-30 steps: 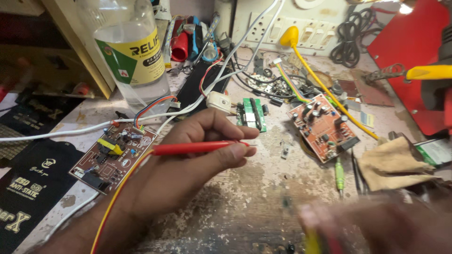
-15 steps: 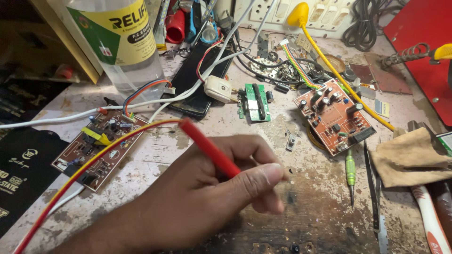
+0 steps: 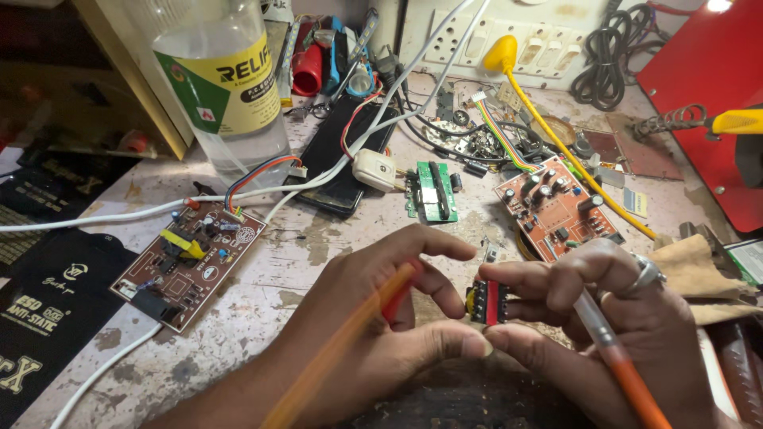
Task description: The person uses a yellow screwdriver to adjust a green circuit board, then uses a multimeter with red and black probes to test continuity on a small transformer and on the board. The multimeter's red LED lights up during testing, indicating continuity.
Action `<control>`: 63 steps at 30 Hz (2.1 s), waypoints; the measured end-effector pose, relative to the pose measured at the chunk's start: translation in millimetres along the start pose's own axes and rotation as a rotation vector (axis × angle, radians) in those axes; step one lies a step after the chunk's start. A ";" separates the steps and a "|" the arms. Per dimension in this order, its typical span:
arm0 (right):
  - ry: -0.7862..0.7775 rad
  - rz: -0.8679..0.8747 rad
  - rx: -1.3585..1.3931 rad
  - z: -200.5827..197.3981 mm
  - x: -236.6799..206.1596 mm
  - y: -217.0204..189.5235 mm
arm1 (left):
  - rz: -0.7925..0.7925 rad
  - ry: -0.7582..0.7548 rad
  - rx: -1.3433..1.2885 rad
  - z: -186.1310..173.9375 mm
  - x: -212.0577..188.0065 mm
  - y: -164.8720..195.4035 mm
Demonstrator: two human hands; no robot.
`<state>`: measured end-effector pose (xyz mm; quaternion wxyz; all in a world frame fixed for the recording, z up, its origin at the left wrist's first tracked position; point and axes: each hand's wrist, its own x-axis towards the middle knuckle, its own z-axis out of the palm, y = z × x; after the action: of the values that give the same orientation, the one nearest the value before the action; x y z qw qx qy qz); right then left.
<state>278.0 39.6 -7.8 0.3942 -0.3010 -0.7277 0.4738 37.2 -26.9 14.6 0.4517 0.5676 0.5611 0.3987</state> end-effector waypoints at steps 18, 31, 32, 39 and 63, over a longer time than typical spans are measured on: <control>0.033 -0.114 -0.030 5.5 -6.0 1.2 | 0.219 0.091 -0.012 0.7 -3.0 -9.2; 0.054 -0.228 -0.143 5.3 -7.6 0.4 | 0.354 0.091 0.006 -1.2 -4.1 -6.9; 0.046 -0.216 -0.106 5.1 -6.8 0.2 | 0.375 0.086 0.001 -1.5 -4.1 -6.4; 0.006 -0.199 -0.122 5.8 -6.7 -2.0 | 0.212 0.020 -0.011 -3.0 -2.1 -5.4; -0.192 -0.115 0.224 -6.5 -5.5 12.3 | 0.164 -0.117 -0.136 -4.7 -1.8 -5.2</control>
<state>287.1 42.5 -19.2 0.3805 -0.1664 -0.7208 0.5550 31.2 -28.6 11.0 0.4870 0.6018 0.4572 0.4377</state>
